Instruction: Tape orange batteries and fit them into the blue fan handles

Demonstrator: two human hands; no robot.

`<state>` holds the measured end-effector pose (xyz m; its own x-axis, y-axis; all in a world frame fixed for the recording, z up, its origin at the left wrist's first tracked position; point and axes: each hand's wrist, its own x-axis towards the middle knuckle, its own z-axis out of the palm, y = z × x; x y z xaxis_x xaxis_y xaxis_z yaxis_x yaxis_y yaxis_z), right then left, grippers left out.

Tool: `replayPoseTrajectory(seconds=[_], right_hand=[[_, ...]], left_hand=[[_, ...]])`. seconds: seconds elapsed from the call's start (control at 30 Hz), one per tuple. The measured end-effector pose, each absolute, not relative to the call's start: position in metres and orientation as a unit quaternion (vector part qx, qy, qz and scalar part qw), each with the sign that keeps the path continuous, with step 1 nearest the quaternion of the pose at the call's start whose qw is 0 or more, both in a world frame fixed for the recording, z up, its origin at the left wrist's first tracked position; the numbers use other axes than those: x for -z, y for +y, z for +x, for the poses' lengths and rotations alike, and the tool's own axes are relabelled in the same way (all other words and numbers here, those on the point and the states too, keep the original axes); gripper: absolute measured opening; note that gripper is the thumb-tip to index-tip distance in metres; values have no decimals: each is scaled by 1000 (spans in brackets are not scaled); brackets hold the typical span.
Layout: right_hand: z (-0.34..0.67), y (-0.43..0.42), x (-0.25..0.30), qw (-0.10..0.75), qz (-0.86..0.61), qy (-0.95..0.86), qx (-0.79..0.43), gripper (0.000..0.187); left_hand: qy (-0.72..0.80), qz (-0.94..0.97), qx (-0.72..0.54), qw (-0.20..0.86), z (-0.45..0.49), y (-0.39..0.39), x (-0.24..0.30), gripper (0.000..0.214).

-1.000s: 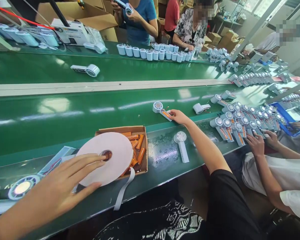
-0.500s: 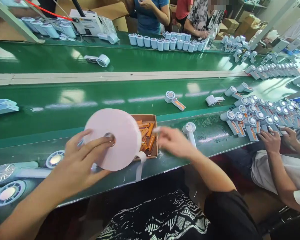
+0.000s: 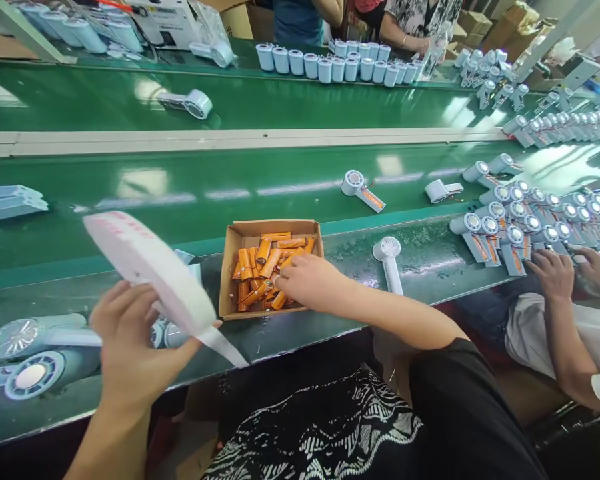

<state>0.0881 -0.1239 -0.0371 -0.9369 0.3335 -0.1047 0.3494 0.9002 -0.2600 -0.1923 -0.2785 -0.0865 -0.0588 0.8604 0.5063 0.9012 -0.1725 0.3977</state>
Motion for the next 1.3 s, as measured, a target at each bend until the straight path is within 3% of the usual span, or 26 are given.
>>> replayPoseTrajectory(seconds=[0.1, 0.17, 0.27, 0.4, 0.6, 0.73, 0.83, 1.07, 1.17, 1.3], right_hand=[[89, -113, 37, 44, 184, 960, 206, 13], [101, -107, 37, -68, 250, 905, 337, 21], [124, -105, 33, -262, 308, 717, 567, 48], [134, -114, 27, -328, 272, 560, 711, 55], [129, -126, 12, -332, 271, 593, 682, 45], [133, -129, 2, -276, 358, 731, 511, 25], [133, -133, -3, -229, 378, 800, 406, 22], [129, -139, 0, -209, 387, 793, 421, 13], [123, -140, 12, -290, 383, 694, 537, 15], [96, -155, 45, -521, 344, 455, 634, 41]], left_hand=[[-610, -706, 351, 85, -176, -272, 78, 65], [-611, -710, 338, 86, -174, -270, 74, 66], [-620, -717, 309, 73, -176, -271, 72, 75], [-595, -746, 289, 69, -174, -267, 73, 87], [-579, -770, 249, 99, -158, -260, 65, 84], [-581, -771, 232, 121, -153, -260, 62, 78], [-578, -775, 214, 142, -154, -261, 65, 75], [-577, -778, 208, 138, -151, -261, 62, 76], [-581, -769, 236, 123, -142, -260, 60, 71], [-589, -742, 258, 188, -120, -257, 67, 71]])
